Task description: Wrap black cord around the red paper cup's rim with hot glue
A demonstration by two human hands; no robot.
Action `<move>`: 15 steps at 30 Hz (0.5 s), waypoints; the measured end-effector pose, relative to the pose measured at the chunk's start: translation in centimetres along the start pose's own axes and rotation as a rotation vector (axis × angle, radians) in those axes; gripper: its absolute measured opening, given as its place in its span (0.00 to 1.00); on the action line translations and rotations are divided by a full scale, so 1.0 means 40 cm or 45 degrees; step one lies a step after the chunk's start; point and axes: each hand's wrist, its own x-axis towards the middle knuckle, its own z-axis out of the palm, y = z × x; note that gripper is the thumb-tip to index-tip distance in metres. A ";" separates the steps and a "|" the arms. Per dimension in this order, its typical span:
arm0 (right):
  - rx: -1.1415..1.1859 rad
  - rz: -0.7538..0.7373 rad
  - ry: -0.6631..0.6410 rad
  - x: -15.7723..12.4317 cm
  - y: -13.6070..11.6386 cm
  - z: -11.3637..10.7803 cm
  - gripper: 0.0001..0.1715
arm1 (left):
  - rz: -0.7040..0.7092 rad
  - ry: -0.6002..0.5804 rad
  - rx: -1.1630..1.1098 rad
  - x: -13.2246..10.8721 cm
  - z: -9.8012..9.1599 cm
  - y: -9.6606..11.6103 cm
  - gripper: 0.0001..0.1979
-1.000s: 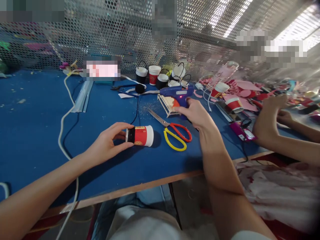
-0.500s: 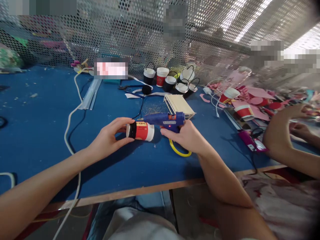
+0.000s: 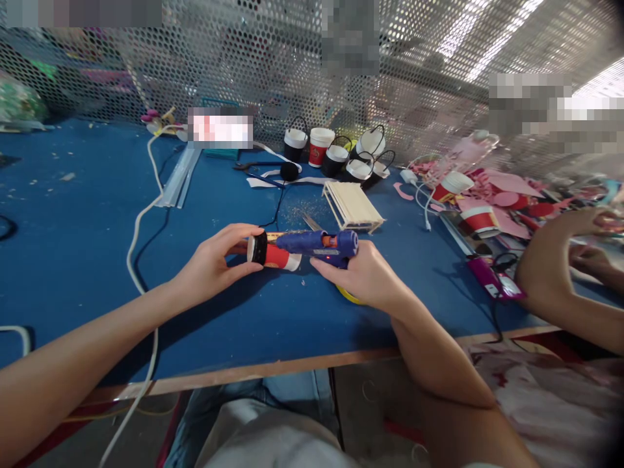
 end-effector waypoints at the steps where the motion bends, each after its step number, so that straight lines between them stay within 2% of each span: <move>1: -0.009 -0.005 0.005 -0.001 -0.001 0.000 0.13 | -0.007 -0.003 -0.014 -0.001 -0.001 -0.001 0.24; 9: -0.041 -0.112 0.088 -0.005 -0.005 0.005 0.14 | -0.133 -0.010 -0.109 0.000 0.000 0.004 0.25; 15: -0.078 -0.204 0.079 -0.012 -0.015 0.000 0.08 | -0.267 -0.008 -0.162 0.007 0.000 0.016 0.26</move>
